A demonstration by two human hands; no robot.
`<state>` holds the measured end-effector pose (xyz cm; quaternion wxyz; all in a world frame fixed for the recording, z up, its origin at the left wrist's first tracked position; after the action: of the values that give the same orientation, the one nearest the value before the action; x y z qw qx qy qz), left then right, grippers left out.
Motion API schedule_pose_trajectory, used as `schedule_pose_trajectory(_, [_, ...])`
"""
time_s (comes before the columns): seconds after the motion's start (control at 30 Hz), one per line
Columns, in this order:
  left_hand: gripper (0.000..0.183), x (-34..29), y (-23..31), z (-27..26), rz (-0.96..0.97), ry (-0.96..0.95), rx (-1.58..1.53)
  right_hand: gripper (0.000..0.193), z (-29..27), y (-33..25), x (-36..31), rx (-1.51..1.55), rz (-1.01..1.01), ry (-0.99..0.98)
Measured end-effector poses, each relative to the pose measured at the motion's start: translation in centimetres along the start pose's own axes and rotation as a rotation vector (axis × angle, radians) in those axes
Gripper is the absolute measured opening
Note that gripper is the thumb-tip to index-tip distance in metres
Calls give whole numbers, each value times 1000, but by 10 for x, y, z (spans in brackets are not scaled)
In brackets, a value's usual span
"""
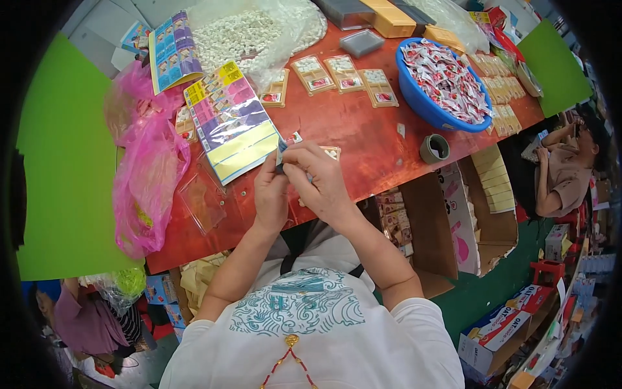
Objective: Packaging small square objects into plastic sleeves and attaching them to decorative cards.
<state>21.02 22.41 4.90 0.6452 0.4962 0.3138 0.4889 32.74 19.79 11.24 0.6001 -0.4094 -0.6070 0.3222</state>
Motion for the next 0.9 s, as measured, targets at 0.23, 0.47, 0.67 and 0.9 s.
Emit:
schedule_pose_trajectory(0.23, [33,-7,-3,2,-155,28,-482,20,-21,3,-12,-93,128,147])
schedule_pose_trajectory(0.47, [37,-23,-15,6,-185,29,-629,17,-20,42,-43,-356,154,-11])
schedule_pose_trajectory(0.67, [37,-31,-21,2,-267,85,-666,19,-32,59,-62,12,420,66])
schedule_pose_trajectory(0.9, [47,-37,-22,-4,-266,15,-719,16,-44,69,-78,165,605,-14])
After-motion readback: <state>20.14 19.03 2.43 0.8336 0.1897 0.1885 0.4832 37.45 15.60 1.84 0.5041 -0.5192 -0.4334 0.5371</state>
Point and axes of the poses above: each hand's wrist, its own x-axis towards the middle knuckle, its own z-axis out of the palm, y = z × x, the point moved 2 cm from there along x, towards the middle knuckle, and after that the axes turned 11 degrees about x, right-handed, at the moved point
